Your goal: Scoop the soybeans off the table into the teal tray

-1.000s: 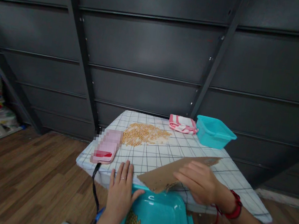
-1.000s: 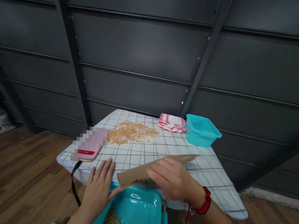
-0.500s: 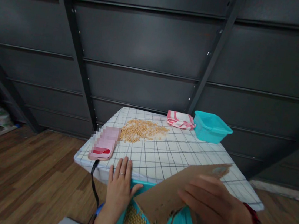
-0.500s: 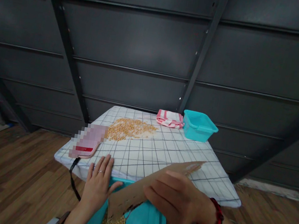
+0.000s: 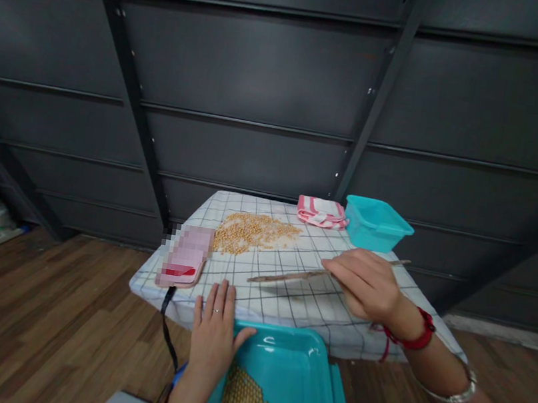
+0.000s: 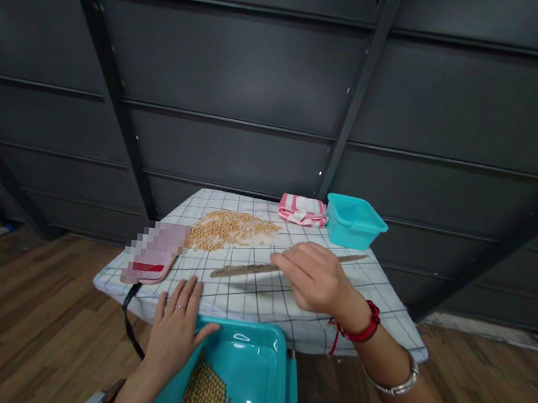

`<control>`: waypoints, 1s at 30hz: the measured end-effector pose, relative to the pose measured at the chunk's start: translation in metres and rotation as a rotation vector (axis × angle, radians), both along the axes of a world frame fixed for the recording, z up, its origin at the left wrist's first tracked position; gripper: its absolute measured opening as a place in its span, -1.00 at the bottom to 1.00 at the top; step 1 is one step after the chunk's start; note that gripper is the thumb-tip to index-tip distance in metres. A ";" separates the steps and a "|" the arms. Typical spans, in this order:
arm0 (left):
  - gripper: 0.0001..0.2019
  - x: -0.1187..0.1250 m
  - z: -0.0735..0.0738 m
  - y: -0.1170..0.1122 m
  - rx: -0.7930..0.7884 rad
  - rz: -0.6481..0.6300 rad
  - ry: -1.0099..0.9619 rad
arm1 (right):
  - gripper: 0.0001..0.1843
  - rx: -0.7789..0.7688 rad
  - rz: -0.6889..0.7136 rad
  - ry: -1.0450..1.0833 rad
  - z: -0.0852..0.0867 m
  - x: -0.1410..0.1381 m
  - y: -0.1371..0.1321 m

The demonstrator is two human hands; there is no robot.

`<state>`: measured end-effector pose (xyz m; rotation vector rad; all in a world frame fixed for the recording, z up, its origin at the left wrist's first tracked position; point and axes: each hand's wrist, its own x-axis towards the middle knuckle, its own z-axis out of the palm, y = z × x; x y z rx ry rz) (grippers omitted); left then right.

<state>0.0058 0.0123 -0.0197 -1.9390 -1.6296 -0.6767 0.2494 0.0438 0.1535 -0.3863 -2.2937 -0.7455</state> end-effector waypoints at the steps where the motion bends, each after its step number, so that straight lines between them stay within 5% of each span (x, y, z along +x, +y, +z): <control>1: -0.22 0.000 0.000 0.000 0.005 0.001 -0.002 | -0.67 0.001 -0.013 0.003 -0.003 0.000 0.008; 5: -0.23 0.000 0.000 0.000 0.024 0.003 0.005 | -0.68 0.004 -0.073 -0.021 -0.015 -0.001 0.023; 11: -0.21 0.000 0.001 0.000 0.036 0.035 0.053 | -0.71 -0.038 -0.084 -0.096 -0.022 -0.004 0.001; 19: -0.24 0.000 -0.002 -0.001 -0.021 0.030 0.022 | -0.70 -0.198 -0.099 -0.168 -0.012 -0.020 -0.040; 30: -0.37 -0.001 0.000 -0.002 -0.069 -0.001 -0.002 | -0.76 -0.225 0.009 -0.107 0.001 -0.025 -0.056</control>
